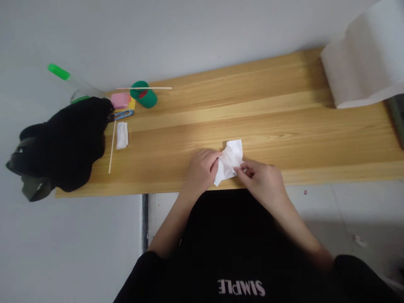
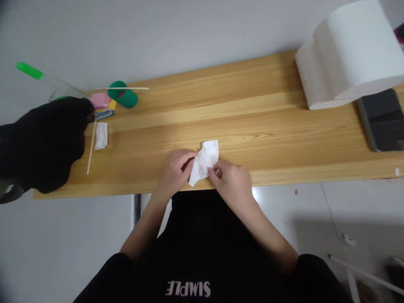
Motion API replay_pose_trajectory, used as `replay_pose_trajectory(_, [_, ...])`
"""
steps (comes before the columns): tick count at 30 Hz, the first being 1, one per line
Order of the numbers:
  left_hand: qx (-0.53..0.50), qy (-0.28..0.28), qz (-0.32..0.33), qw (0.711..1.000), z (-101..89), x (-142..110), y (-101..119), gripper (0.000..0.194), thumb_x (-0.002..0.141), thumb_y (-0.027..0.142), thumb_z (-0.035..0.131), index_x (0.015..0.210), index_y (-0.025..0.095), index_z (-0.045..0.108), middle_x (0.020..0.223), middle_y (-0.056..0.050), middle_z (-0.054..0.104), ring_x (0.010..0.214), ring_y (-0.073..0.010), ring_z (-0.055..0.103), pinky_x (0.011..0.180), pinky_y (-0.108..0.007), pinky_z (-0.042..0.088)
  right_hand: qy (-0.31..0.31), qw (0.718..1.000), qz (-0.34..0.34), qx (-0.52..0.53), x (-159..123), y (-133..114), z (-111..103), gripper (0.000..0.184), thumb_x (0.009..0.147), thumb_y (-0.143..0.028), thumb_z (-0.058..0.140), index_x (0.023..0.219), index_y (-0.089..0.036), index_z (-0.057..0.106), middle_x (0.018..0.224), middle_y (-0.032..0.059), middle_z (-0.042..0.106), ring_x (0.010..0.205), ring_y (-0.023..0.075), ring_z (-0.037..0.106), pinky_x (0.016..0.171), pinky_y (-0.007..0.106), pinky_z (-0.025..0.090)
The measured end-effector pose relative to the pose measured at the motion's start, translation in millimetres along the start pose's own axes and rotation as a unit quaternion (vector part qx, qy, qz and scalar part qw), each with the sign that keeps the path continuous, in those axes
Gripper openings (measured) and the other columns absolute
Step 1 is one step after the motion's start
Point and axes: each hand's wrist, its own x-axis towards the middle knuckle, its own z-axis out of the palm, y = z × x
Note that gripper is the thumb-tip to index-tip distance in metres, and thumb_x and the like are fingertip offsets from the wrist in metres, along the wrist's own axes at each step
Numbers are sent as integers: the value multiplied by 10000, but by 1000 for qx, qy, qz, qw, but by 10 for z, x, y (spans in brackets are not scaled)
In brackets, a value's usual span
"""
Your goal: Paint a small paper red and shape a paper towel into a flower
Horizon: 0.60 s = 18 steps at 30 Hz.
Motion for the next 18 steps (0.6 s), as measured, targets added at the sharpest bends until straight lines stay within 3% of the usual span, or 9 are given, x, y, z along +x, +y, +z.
replay_pose_trajectory(6, [55, -7, 63, 996, 19, 12, -29, 232, 812, 52, 483, 866, 179, 670, 985, -62, 717, 925, -214, 627, 828, -403, 488, 15, 998, 35, -48, 37, 111, 61, 221, 770, -380, 561, 697, -201, 668, 641, 26, 691, 542, 175, 595, 490, 250, 295])
replay_pose_trajectory(12, [45, 4, 65, 997, 5, -7, -43, 245, 810, 38, 485, 874, 180, 674, 1001, -62, 712, 930, -205, 615, 833, -400, 498, -20, 995, 72, -73, 35, 155, -19, 195, 748, -382, 609, 658, -211, 633, 603, 10, 659, 526, 166, 559, 489, 253, 291])
replay_pose_trajectory(18, [-9, 46, 21, 999, -52, -122, -50, 233, 844, 95, 479, 928, 205, 667, 1068, -76, 676, 1018, -203, 604, 893, -404, 488, 36, 997, 62, -24, -16, 288, -175, 169, 749, -318, 607, 861, -200, 654, 643, 5, 661, 552, 164, 589, 515, 265, 370])
